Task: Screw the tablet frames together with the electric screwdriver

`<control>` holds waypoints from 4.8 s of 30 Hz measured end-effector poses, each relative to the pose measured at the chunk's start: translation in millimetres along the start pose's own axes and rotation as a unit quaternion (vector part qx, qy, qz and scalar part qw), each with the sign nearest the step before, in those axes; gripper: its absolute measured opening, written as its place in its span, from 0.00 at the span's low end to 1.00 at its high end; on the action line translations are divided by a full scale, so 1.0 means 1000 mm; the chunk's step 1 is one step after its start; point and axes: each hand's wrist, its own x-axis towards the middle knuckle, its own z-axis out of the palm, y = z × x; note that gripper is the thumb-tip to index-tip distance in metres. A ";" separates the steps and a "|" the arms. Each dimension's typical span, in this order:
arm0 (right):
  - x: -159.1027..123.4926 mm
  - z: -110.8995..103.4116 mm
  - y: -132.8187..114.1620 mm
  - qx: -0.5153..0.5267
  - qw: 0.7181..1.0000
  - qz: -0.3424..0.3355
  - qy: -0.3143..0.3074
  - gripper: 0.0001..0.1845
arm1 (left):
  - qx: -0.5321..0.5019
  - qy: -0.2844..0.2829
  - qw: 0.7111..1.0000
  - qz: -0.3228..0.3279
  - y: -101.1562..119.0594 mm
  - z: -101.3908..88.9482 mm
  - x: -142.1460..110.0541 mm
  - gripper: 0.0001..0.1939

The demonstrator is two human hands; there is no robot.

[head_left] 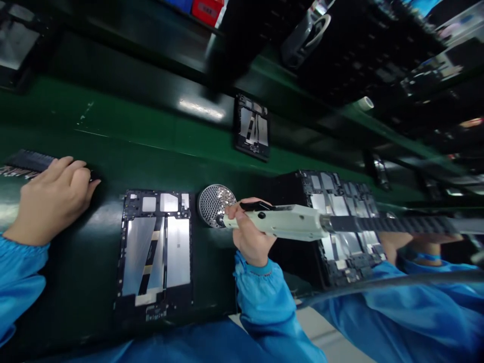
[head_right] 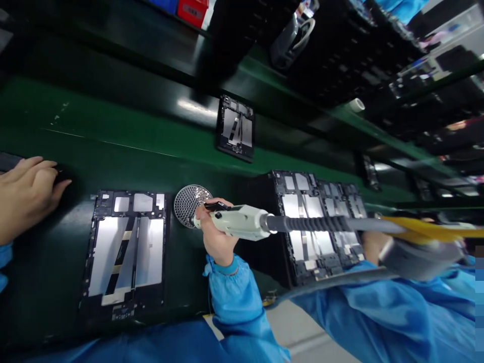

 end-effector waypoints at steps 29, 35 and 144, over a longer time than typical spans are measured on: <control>0.043 0.032 -0.050 0.052 0.997 -0.055 -0.010 0.13 | -0.459 0.005 0.884 0.091 0.115 -0.037 0.057 0.07; 0.038 0.030 -0.044 0.045 0.996 -0.074 -0.006 0.14 | -0.430 -0.001 0.893 0.137 0.141 0.003 0.070 0.05; -0.013 0.062 -0.037 -0.046 0.992 0.010 -0.119 0.20 | -0.195 -0.090 0.932 0.290 0.148 -0.039 0.024 0.18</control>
